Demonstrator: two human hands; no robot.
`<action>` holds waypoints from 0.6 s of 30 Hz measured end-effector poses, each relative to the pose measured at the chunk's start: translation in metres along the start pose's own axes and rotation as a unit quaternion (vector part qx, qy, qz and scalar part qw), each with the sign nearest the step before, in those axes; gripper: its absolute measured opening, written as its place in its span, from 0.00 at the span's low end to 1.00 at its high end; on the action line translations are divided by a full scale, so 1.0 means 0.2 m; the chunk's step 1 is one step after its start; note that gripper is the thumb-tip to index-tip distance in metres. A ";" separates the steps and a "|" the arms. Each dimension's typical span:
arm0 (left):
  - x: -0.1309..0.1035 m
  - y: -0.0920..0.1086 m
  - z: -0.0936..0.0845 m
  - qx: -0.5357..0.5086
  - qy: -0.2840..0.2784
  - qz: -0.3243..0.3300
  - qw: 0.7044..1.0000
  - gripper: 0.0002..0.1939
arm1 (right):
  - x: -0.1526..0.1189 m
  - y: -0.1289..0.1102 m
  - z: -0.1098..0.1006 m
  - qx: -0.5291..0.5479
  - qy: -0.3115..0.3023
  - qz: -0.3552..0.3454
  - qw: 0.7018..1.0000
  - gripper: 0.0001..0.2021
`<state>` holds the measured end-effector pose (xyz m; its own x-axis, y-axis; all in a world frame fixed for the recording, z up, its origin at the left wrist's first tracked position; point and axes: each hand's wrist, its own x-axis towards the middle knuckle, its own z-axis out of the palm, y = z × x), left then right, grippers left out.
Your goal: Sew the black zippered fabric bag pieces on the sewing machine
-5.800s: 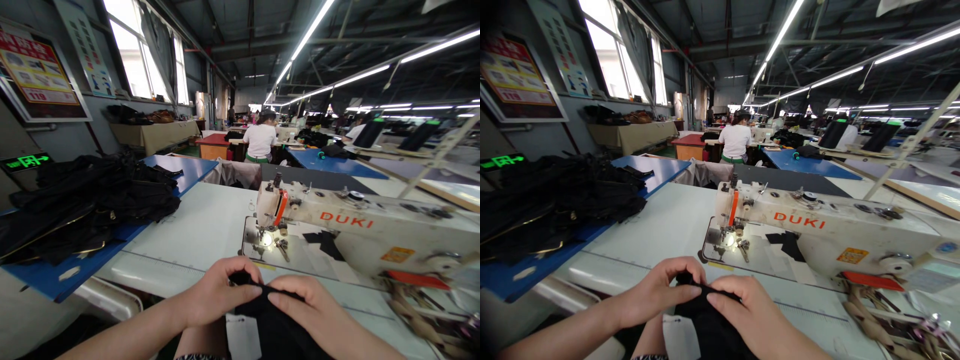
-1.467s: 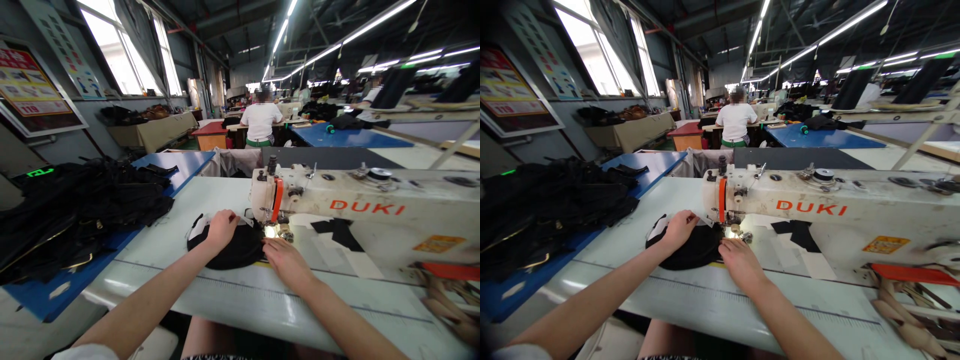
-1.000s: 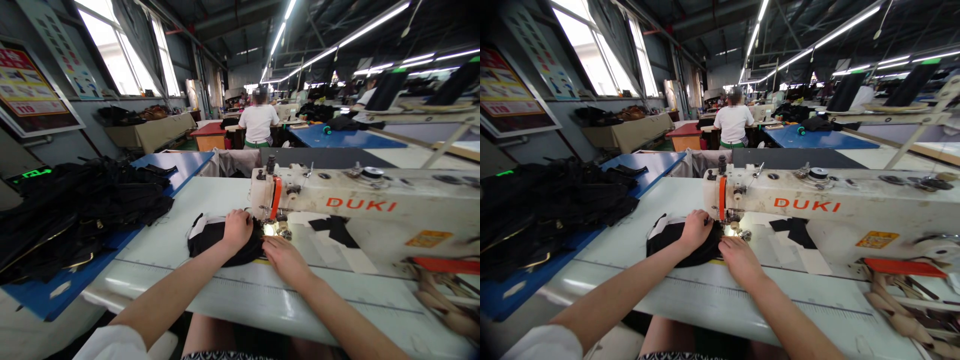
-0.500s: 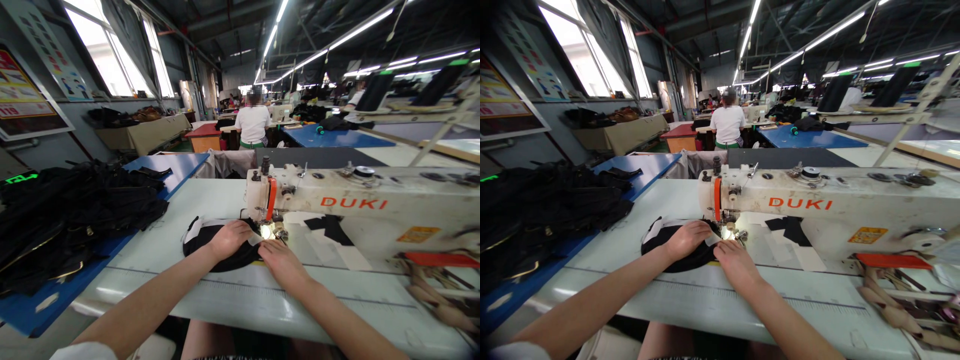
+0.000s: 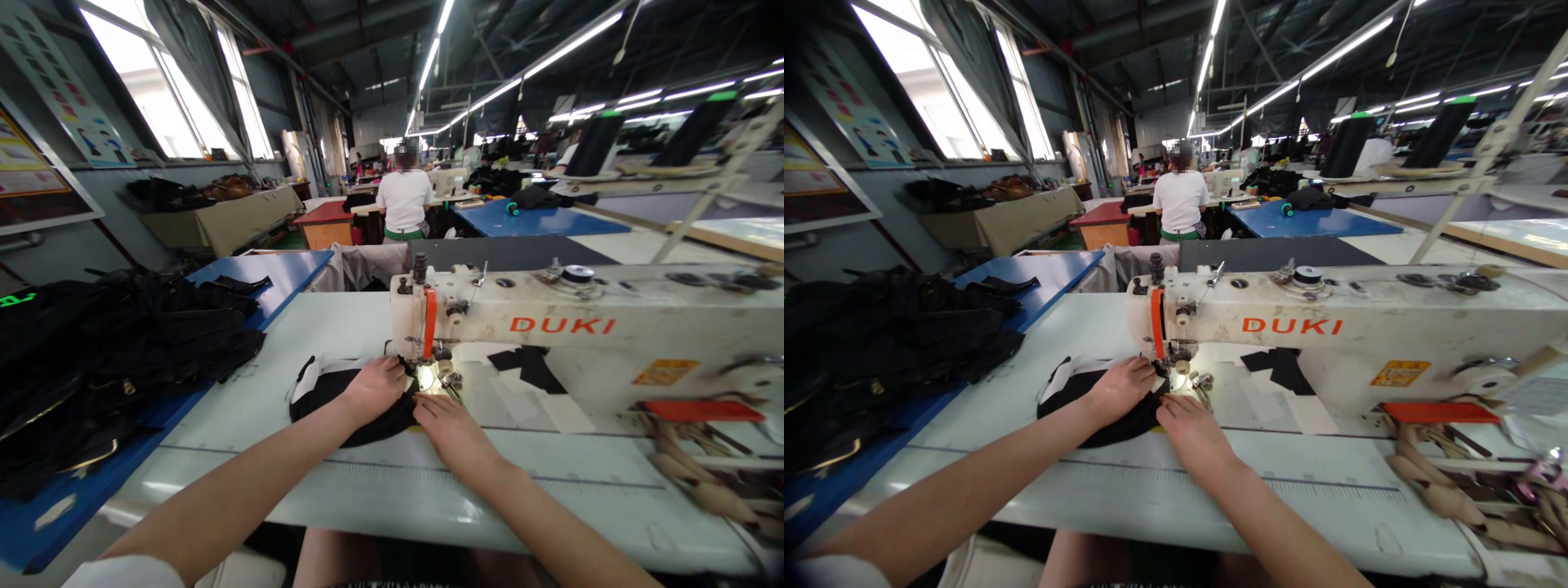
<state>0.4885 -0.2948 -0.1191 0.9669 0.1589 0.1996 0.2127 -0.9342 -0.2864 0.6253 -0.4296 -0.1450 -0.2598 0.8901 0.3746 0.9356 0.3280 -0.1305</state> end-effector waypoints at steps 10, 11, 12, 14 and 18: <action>0.00 0.06 -0.06 -0.018 -0.035 0.018 0.999 0.04 | 0.00 -0.01 -0.02 0.022 -0.019 0.011 1.000 0.10; 0.00 0.05 -0.06 -0.034 -0.032 0.024 0.999 0.05 | 0.00 -0.01 -0.02 0.026 -0.017 0.010 0.999 0.11; -0.01 0.04 -0.06 -0.053 -0.028 0.027 0.998 0.05 | 0.00 -0.01 -0.02 0.029 -0.015 0.010 0.999 0.11; -0.02 0.01 -0.04 -0.089 -0.019 0.018 0.996 0.06 | 0.00 -0.01 -0.02 0.033 -0.013 0.011 0.999 0.12; -0.03 -0.02 -0.01 -0.120 -0.002 0.007 0.993 0.08 | 0.00 -0.01 -0.02 0.038 -0.020 0.012 0.999 0.12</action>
<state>0.4811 -0.2930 -0.1184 0.9703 0.1455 0.1932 0.1593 -0.9855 -0.0577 0.6239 -0.4325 -0.1411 -0.2477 0.9096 0.3335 0.9213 0.3277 -0.2095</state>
